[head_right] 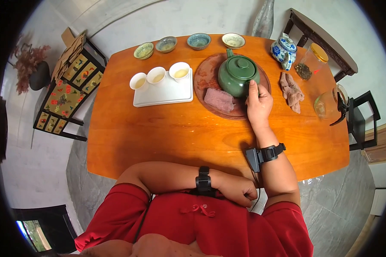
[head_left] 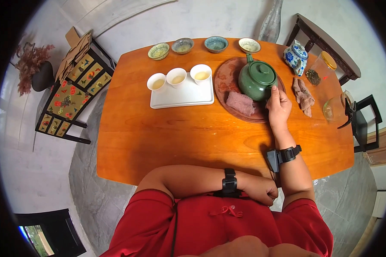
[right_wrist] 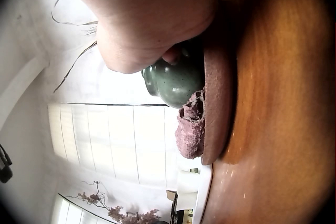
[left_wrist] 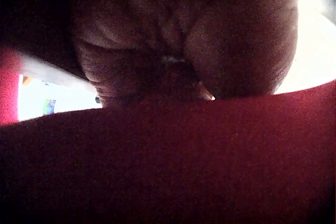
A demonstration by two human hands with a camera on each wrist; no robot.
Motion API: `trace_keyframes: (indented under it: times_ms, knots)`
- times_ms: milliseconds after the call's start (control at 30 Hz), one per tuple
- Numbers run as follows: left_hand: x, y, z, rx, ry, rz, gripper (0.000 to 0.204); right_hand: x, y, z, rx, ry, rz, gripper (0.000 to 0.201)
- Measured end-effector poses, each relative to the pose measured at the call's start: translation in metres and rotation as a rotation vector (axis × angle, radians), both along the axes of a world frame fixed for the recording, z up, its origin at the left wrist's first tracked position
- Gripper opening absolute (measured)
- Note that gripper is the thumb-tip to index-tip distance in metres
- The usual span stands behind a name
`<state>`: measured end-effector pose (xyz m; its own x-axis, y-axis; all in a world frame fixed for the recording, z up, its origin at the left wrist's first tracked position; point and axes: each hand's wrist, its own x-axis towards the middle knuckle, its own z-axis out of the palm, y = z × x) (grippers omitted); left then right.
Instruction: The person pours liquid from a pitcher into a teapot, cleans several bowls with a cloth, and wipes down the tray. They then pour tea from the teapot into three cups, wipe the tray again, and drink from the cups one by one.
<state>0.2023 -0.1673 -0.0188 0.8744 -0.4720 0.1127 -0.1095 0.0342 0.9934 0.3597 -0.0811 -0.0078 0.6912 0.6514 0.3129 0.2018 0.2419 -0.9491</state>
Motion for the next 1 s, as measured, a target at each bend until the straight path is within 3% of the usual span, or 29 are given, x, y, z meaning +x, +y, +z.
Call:
trace_keyframes:
  times_ms: [1000]
  knots:
    - [0.0012, -0.001, -0.0032, -0.027, 0.013, -0.014, 0.025, -0.0006, -0.0006, -0.0003, -0.001, 0.017, -0.007, 0.04]
